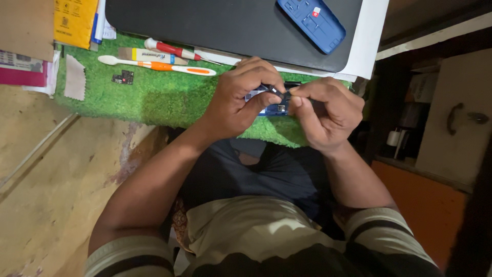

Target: The person sits at a repair bench and disassembles a small blue mobile phone. They remove the back cover and battery, place the cover on a laptop, then use a screwdriver and a pry tool to unscrew and lift internal components from the phone body.

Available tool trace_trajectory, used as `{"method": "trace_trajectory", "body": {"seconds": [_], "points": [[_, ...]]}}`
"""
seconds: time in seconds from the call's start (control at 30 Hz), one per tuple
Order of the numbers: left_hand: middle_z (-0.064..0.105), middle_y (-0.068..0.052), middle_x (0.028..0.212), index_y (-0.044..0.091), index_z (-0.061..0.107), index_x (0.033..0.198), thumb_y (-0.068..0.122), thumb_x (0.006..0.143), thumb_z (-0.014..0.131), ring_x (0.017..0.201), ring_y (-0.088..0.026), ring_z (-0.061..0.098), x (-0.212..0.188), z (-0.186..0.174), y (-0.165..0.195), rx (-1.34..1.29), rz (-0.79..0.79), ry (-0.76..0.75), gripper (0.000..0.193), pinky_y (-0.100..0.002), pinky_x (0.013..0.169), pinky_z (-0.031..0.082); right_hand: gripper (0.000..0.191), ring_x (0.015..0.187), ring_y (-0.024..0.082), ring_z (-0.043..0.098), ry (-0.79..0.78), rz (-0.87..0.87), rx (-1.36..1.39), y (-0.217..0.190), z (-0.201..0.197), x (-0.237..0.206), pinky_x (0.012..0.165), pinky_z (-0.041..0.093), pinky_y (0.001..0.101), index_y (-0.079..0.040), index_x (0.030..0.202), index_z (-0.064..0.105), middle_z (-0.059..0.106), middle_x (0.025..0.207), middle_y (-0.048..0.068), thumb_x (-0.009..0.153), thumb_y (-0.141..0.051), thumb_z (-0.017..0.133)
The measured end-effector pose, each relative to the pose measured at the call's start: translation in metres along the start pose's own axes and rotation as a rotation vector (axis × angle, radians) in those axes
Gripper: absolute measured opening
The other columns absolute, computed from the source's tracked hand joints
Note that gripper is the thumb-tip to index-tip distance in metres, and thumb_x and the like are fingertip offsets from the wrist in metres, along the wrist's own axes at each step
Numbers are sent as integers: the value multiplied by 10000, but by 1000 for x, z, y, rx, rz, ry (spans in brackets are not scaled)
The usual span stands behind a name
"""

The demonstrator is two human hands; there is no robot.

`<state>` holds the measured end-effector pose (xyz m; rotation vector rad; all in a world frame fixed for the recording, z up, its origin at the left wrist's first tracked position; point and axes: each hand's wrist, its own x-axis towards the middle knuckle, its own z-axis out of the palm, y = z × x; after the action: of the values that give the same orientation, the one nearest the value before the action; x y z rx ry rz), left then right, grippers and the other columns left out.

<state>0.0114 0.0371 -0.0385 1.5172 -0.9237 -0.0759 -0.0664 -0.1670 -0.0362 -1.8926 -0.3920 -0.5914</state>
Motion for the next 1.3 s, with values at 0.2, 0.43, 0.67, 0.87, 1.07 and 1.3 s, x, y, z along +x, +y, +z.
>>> {"method": "trace_trajectory", "body": {"seconds": [0.2, 0.43, 0.67, 0.87, 1.07, 1.3], "points": [[713, -39, 986, 75, 681, 1047, 299, 1055, 684, 934, -182, 670, -1, 1, -3, 13, 6, -1, 224, -323, 872, 480, 61, 688, 140, 698, -10, -6, 17, 2, 1, 0, 608, 531, 229, 61, 1055, 702, 710, 901, 134, 996, 46, 696], [709, -28, 956, 103, 696, 1027, 276, 1046, 666, 918, -187, 667, 1, 2, -1, 40, -14, -5, 177, -333, 852, 475, 52, 730, 210, 702, 0, -198, -139, 1, 6, 5, 612, 551, 290, 53, 984, 696, 712, 871, 142, 937, 32, 708], [695, -69, 1008, 67, 684, 1060, 220, 1030, 670, 946, -203, 654, 1, -4, 8, 31, -13, -14, 156, -343, 907, 469, 69, 753, 226, 728, -10, -178, -169, -5, 6, 6, 677, 584, 328, 58, 993, 697, 714, 873, 150, 926, 54, 710], [701, -68, 975, 60, 691, 1029, 181, 987, 675, 943, -209, 647, 2, -3, 9, 26, -29, -17, 129, -360, 928, 464, 61, 755, 232, 723, 1, -208, -158, -1, 7, 7, 669, 580, 320, 62, 992, 679, 715, 874, 147, 933, 67, 692], [695, -73, 960, 54, 693, 1026, 164, 976, 694, 928, -213, 647, 3, -4, 11, 37, -9, -5, 121, -370, 922, 460, 67, 752, 236, 707, -1, -187, -175, -3, 7, 7, 658, 574, 307, 51, 1001, 676, 707, 882, 143, 937, 53, 694], [688, -75, 964, 54, 685, 1036, 162, 994, 698, 934, -234, 647, 1, -3, 9, 48, 6, -6, 117, -376, 913, 465, 62, 740, 227, 687, 5, -188, -176, -1, 7, 4, 631, 553, 307, 57, 1007, 672, 697, 873, 143, 951, 48, 695]]}}
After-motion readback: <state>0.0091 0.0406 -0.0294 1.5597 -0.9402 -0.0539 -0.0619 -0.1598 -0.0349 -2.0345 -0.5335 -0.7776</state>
